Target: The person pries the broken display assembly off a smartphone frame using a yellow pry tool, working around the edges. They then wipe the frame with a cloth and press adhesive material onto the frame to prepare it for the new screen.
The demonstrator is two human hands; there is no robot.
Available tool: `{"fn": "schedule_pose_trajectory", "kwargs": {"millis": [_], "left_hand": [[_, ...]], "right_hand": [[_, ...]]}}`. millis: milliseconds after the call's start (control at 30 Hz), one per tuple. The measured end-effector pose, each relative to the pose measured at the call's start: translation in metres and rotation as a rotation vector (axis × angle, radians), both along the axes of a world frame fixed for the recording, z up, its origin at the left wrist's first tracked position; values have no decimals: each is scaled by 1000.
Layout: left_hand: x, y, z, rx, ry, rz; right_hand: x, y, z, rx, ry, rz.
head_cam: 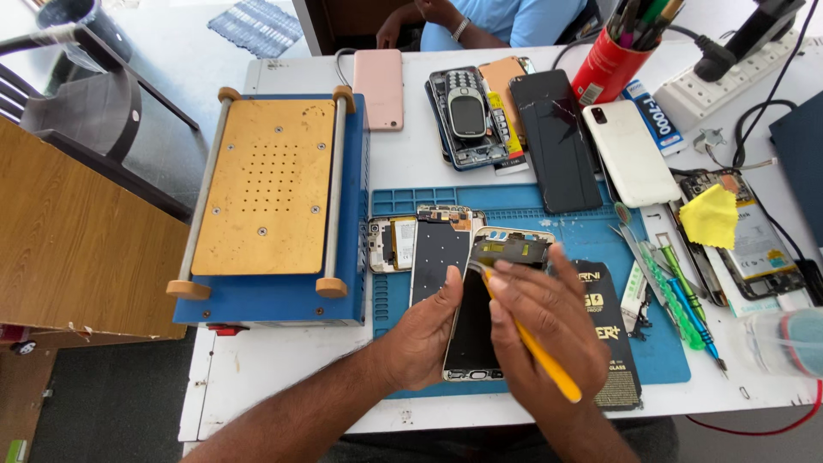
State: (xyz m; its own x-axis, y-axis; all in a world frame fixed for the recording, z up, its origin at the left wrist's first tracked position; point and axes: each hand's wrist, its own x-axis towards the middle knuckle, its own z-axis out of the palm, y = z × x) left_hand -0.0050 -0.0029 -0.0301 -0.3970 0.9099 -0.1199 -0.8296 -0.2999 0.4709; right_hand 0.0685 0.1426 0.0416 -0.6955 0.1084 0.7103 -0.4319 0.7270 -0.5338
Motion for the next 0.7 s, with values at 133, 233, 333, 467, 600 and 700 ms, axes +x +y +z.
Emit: {"fn": "schedule_pose_trajectory", "kwargs": {"millis": [133,233,333,467,600,700], "left_hand": [[-3,-1,-3,185,-63,-6],[-4,0,-3,207,-83,-8],[-2,1,-2,187,-103,6],[-2,1,-2,262,-109,-5],[-2,1,-1,251,-96,-7],[-2,2,0,254,-121,4]], "right_hand": [[4,-3,-1,-61,-15,-12],[4,0,1,-51,-1,-18],[2,2,3,-13,10,-23],[0,1,2,15,24,-35],[-1,1,0,11,31,-38],[-1,2,-2,17,28,-35]]}}
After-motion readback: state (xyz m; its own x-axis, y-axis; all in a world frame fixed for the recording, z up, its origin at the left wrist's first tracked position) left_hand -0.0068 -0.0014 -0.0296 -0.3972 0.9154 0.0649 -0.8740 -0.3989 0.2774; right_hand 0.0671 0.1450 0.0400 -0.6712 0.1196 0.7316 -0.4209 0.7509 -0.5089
